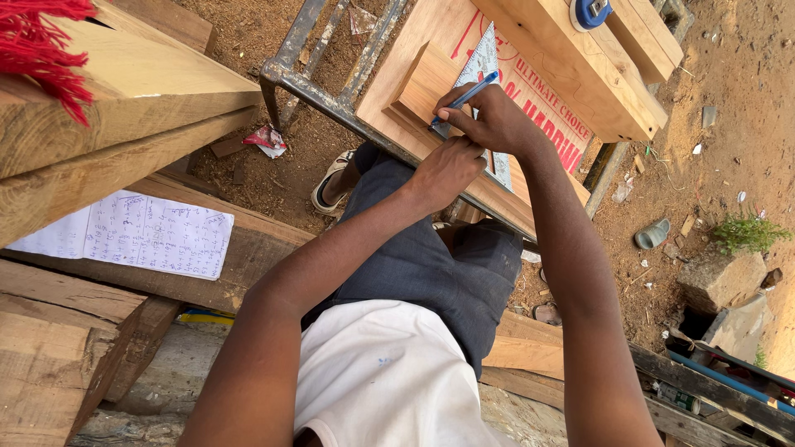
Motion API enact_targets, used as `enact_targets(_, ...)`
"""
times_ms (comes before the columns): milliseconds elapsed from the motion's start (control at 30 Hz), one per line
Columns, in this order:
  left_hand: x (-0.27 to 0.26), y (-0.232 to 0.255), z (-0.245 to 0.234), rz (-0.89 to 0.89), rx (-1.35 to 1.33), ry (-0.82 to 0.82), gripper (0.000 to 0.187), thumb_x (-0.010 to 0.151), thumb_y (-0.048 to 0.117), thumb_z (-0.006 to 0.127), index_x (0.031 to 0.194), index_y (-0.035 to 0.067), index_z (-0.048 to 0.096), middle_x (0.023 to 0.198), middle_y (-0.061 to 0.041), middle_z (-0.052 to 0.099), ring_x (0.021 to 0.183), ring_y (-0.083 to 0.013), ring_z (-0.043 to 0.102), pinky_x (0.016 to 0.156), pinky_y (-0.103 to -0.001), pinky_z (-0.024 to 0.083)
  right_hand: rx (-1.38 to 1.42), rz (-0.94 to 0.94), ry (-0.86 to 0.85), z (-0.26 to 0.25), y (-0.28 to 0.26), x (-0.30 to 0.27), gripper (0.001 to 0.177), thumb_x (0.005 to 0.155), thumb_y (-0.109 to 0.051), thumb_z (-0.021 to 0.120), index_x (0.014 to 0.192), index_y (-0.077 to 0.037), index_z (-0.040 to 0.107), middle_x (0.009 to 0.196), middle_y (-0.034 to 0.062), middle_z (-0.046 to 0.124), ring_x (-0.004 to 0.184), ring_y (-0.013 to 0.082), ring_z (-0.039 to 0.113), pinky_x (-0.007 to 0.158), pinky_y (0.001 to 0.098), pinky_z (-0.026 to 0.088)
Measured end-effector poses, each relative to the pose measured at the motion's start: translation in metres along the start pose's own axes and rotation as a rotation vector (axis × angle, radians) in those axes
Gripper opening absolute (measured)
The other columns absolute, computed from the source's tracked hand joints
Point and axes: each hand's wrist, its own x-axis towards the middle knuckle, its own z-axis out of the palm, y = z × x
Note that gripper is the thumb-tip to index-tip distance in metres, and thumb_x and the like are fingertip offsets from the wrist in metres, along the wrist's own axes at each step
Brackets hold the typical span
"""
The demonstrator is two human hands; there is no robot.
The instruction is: The person uses a square and a pencil to mark lines on several wooden planks.
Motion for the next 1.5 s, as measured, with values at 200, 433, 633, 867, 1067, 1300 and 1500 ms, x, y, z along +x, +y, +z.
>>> enact_targets(200,-0.001,0.0,-0.001,0.015,0.0,0.061,0.005,0.085,0.002,0.071,0.089,0.002,0.074,0.105,-0.01,0.066,0.106,-0.0217,0.064,0.101,-0.036,0.053,-0.107,-0.045,-0.068,-0.01,0.001,0.009,0.032,0.105,-0.032,0.063,0.109,-0.002,0.075,0.096,0.0128,0.077,0.087,0.0261,0.074,0.074,0.0413,0.058)
enact_targets(433,-0.002,0.004,-0.014,-0.008,-0.045,0.072,0.01,0.084,0.0,0.069,0.093,0.001,0.074,0.104,-0.009,0.065,0.107,-0.0226,0.061,0.102,-0.036,0.051,-0.249,-0.118,-0.027,-0.033,-0.013,0.015,0.028,0.105,-0.027,0.065,0.111,-0.002,0.074,0.101,0.0161,0.076,0.092,0.0322,0.074,0.078,0.0444,0.058)
enact_targets(633,-0.002,0.006,-0.018,0.0,-0.057,0.061,0.014,0.083,0.001,0.067,0.096,0.001,0.074,0.102,-0.008,0.063,0.106,-0.0235,0.06,0.102,-0.036,0.051,-0.249,-0.048,-0.059,-0.048,-0.002,0.026,0.022,0.106,-0.024,0.067,0.113,-0.005,0.075,0.1,0.0139,0.077,0.088,0.0293,0.074,0.078,0.0425,0.058)
enact_targets(867,-0.001,0.005,-0.023,0.022,-0.121,0.087,0.02,0.083,-0.002,0.065,0.101,-0.002,0.074,0.104,-0.009,0.064,0.106,-0.0253,0.06,0.101,-0.039,0.05,-0.044,-0.125,0.351,-0.07,0.032,0.003,0.017,0.109,-0.011,0.063,0.123,-0.003,0.069,0.109,0.0122,0.075,0.101,0.0245,0.073,0.082,0.0396,0.057)
enact_targets(1067,0.0,0.012,-0.061,0.049,-0.186,0.103,0.023,0.087,-0.005,0.063,0.108,-0.003,0.074,0.107,-0.011,0.067,0.109,-0.0268,0.063,0.102,-0.04,0.051,0.293,-0.041,0.578,-0.059,0.078,-0.044,0.015,0.118,-0.014,0.054,0.127,-0.003,0.057,0.139,0.0156,0.068,0.131,0.0271,0.069,0.114,0.0408,0.056)
enact_targets(1300,-0.091,0.035,-0.192,-0.078,-0.347,0.38,0.027,0.087,-0.008,0.075,0.112,0.001,0.074,0.109,-0.012,0.069,0.111,-0.0297,0.067,0.097,-0.041,0.055,-0.146,0.114,0.366,0.019,0.051,-0.021,0.092,0.084,-0.051,0.083,0.15,-0.003,0.04,0.153,0.026,0.047,0.142,0.0433,0.045,0.118,0.0551,0.035)
enact_targets(1500,-0.146,0.071,-0.247,-0.192,-0.086,0.582,0.021,0.088,-0.011,0.073,0.106,-0.001,0.075,0.107,-0.011,0.072,0.108,-0.0285,0.07,0.097,-0.04,0.058,-0.327,0.119,0.375,0.031,-0.028,0.017,0.107,0.069,-0.054,0.088,0.152,-0.008,0.037,0.152,0.0184,0.049,0.135,0.043,0.046,0.113,0.0582,0.036)
